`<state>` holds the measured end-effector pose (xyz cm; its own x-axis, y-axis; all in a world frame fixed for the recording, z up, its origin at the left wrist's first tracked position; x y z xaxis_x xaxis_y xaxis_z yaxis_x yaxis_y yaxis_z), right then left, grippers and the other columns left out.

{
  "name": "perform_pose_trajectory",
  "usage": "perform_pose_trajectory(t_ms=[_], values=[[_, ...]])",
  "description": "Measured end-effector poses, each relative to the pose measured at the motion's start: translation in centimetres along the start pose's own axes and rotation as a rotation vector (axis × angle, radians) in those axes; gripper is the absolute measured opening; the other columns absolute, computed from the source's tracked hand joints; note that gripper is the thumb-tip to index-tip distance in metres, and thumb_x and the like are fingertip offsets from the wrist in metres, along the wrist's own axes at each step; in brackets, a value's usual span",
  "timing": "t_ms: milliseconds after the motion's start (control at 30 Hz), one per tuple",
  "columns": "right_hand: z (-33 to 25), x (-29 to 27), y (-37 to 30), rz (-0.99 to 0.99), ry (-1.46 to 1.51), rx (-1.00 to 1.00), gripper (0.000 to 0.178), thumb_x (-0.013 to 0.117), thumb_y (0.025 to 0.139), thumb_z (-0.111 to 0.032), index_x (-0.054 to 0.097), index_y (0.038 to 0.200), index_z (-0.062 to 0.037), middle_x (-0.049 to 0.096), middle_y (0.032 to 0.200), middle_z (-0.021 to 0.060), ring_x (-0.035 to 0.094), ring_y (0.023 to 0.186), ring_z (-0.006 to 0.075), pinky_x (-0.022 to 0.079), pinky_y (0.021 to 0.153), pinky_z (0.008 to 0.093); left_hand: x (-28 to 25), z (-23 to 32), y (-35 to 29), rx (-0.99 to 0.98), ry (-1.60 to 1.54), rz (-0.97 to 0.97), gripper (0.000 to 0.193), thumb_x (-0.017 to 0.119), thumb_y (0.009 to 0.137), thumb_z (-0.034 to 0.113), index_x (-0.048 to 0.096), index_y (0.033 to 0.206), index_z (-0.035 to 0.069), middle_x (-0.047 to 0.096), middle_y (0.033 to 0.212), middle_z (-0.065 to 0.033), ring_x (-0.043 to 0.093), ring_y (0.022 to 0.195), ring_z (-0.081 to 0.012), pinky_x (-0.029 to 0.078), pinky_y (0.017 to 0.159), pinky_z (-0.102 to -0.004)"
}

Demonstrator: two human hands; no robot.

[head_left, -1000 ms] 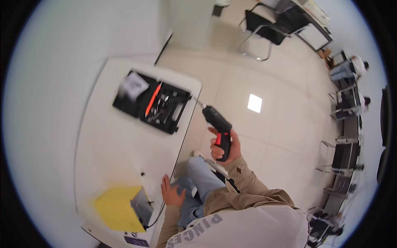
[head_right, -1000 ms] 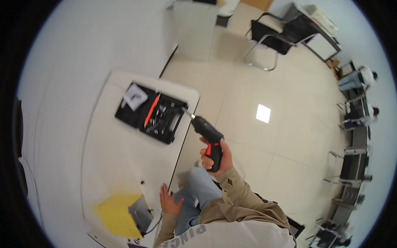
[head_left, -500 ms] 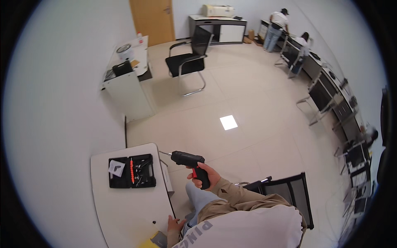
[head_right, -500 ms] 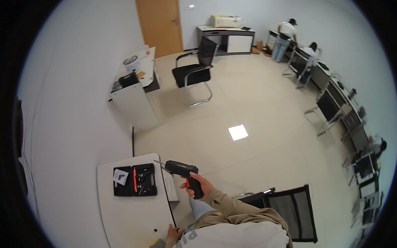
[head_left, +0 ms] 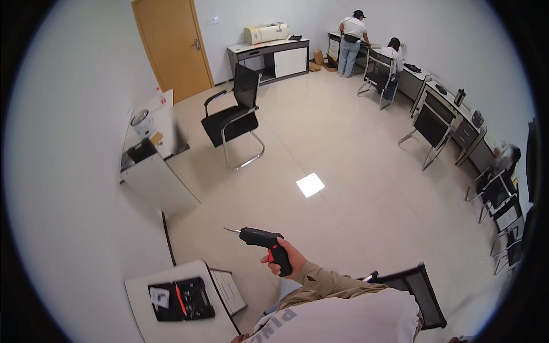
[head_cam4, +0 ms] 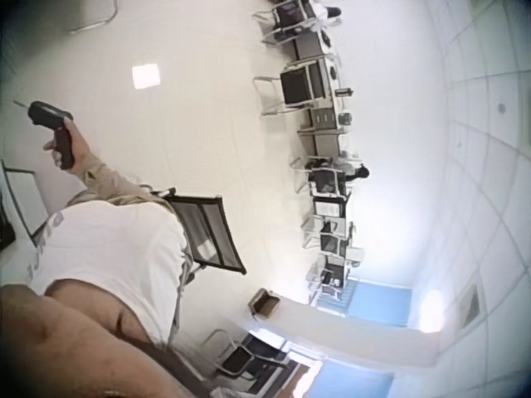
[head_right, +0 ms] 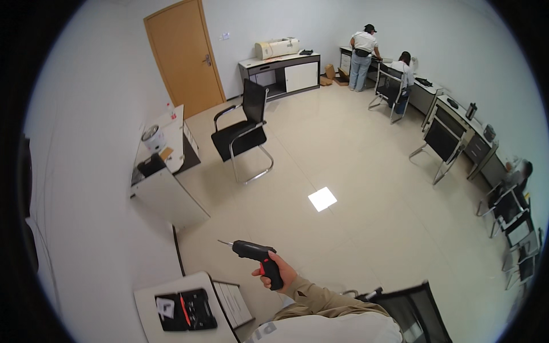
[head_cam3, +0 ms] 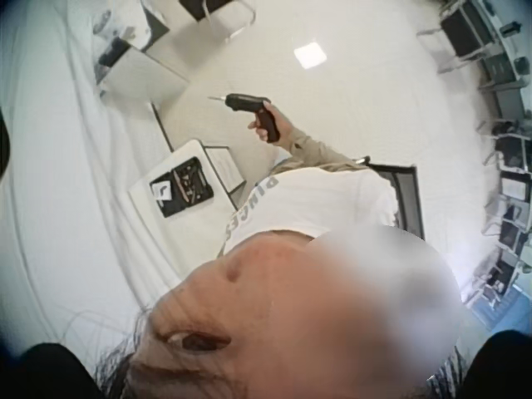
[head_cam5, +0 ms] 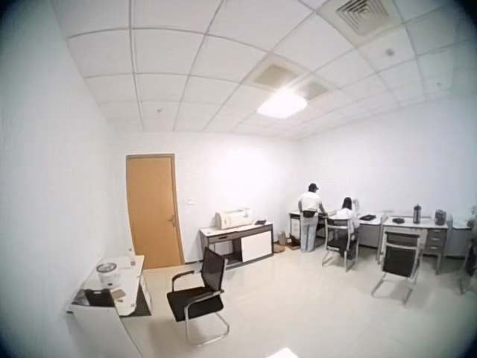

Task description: The person assembles a yellow electronic device by attaching a perforated cover and securing it with screws using a power drill. They then move to a different table to inspect and handle several other power drills.

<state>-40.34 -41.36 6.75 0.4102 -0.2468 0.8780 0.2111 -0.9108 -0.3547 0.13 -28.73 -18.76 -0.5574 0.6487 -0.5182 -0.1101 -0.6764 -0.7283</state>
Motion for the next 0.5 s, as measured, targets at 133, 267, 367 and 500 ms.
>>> perform_pose_trajectory(t_ms=[133, 267, 367, 500], values=[[-11.0, 0.1, 3.7, -0.044, 0.037, -0.127, 0.057, 0.044, 0.097, -0.059, 0.053, 0.125, -0.0101, 0.065, 0.098, 0.0195, 0.056, 0.058, 0.0169, 0.046, 0.052, 0.0309, -5.4, 12.5, 3.3, 0.017, -0.184, 0.042, 0.050, 0.064, 0.091, 0.043, 0.063, 0.122, 0.003, 0.065, 0.119, -0.0176, 0.059, 0.112, -0.0287, 0.045, 0.097, -0.0415], [-21.4, -2.2, 4.6, -0.034, 0.064, -0.342, 0.059, 0.042, 0.097, -0.059, 0.055, 0.123, -0.0075, 0.065, 0.095, 0.0173, 0.055, 0.059, 0.0175, 0.046, 0.053, 0.0314, -8.6, 26.5, 11.0, 0.396, -0.161, 0.232, 0.048, 0.070, 0.086, 0.039, 0.066, 0.114, -0.001, 0.072, 0.096, -0.0160, 0.069, 0.089, -0.0238, 0.053, 0.083, -0.0343], [-27.5, -4.1, 3.9, -0.051, 0.101, -0.448, 0.062, 0.041, 0.097, -0.060, 0.052, 0.127, -0.0063, 0.066, 0.096, 0.0171, 0.054, 0.058, 0.0179, 0.045, 0.053, 0.0321, -11.1, 40.6, 12.1, 0.483, -0.134, 0.218, 0.049, 0.072, 0.084, 0.038, 0.066, 0.114, -0.001, 0.071, 0.101, -0.0170, 0.068, 0.094, -0.0216, 0.052, 0.083, -0.0344], [-31.6, -7.0, 2.5, 0.020, 0.151, -0.555, 0.066, 0.041, 0.096, -0.061, 0.050, 0.130, -0.0056, 0.066, 0.095, 0.0165, 0.052, 0.058, 0.0177, 0.044, 0.053, 0.0327, -9.9, 51.6, 18.8, 0.551, 0.065, -0.025, 0.057, 0.071, 0.082, 0.046, 0.066, 0.116, 0.000, 0.070, 0.110, -0.0181, 0.068, 0.103, -0.0262, 0.052, 0.089, -0.0364]])
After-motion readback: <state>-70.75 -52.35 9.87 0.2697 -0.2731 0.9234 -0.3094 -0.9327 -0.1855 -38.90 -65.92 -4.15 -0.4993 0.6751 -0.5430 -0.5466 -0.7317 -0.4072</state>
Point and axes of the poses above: each hand's wrist, its own y-axis towards the middle knuckle, its own x-axis out of the palm, z = x × y, the point moved 3 cm from there along y, towards the middle knuckle
